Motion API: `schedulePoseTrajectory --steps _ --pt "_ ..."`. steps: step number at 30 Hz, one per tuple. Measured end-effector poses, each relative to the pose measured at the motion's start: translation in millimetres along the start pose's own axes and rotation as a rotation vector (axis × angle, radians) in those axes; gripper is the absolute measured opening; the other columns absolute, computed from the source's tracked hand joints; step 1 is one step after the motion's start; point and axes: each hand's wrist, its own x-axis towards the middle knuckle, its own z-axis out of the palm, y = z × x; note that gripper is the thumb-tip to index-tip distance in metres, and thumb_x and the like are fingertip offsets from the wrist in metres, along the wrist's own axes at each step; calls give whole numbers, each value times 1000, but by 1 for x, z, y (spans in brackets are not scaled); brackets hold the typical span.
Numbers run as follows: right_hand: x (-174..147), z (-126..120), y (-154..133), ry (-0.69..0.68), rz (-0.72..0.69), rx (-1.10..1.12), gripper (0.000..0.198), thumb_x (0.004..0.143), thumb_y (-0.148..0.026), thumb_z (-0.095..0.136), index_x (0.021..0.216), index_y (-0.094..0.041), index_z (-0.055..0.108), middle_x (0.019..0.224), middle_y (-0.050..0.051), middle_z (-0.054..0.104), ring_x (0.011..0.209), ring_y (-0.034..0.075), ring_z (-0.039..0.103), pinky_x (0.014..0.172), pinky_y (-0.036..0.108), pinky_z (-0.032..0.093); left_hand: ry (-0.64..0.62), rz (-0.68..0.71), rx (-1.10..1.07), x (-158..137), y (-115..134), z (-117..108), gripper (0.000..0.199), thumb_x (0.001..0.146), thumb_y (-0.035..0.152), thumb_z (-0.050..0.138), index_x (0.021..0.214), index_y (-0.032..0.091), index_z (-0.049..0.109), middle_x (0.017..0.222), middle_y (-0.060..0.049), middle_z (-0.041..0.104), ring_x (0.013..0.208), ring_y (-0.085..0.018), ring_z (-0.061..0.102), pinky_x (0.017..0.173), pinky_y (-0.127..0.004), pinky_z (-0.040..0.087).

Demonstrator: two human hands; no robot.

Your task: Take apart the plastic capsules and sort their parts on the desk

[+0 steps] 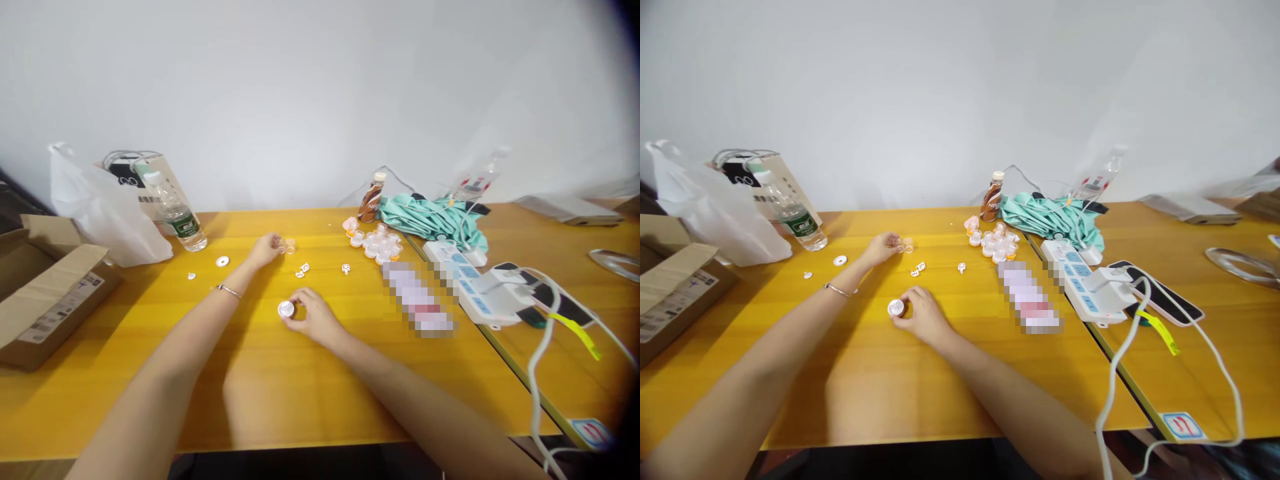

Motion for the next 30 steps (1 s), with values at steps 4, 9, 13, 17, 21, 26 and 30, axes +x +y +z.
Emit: schedulePoseTrajectory --steps 4,9,13,17,21,26,30 --pt "0 0 -1 -4 0 -6 21 68 -25 67 84 -20 56 89 3 57 86 18 54 79 32 44 17 13 14 -1 4 0 38 65 17 68 100 13 56 94 -10 63 84 -19 60 79 -32 46" --pt "-1 -2 0 0 4 -12 20 68 -25 66 83 -20 55 87 3 57 84 17 54 79 32 43 134 154 36 -43 23 -20 38 74 29 63 109 17 53 117 -10 55 113 -23 48 95 -36 38" --pt "-1 -2 1 0 -5 -8 20 69 -25 65 84 -20 53 87 2 57 83 17 53 77 31 43 -76 357 4 -113 44 -37 26 87 33 46 106 19 56 100 -6 61 94 -18 56 82 -31 44" --pt "0 0 1 -13 -18 0 22 65 -20 66 82 -20 52 87 2 56 83 17 53 76 31 43 -288 456 73 -158 51 -35 24 84 34 52 104 20 58 94 -5 60 88 -17 56 81 -29 44" --pt "0 1 -1 9 -23 10 18 67 -23 63 80 -20 51 86 3 56 82 18 53 76 31 43 -205 453 90 -165 44 -19 16 87 27 48 93 18 60 83 -4 61 79 -14 56 75 -27 44" --pt "0 2 0 10 -27 2 18 64 -21 63 78 -20 50 88 4 57 85 19 54 79 32 43 -11 543 190 -167 45 -14 16 87 20 45 95 17 59 86 -6 64 80 -16 57 75 -30 41" --pt "0 1 -1 -6 -45 4 19 65 -22 63 80 -20 52 92 4 57 88 19 54 82 33 42 201 377 -100 -165 51 -23 16 86 23 48 96 17 58 87 -5 64 80 -14 58 75 -27 44"
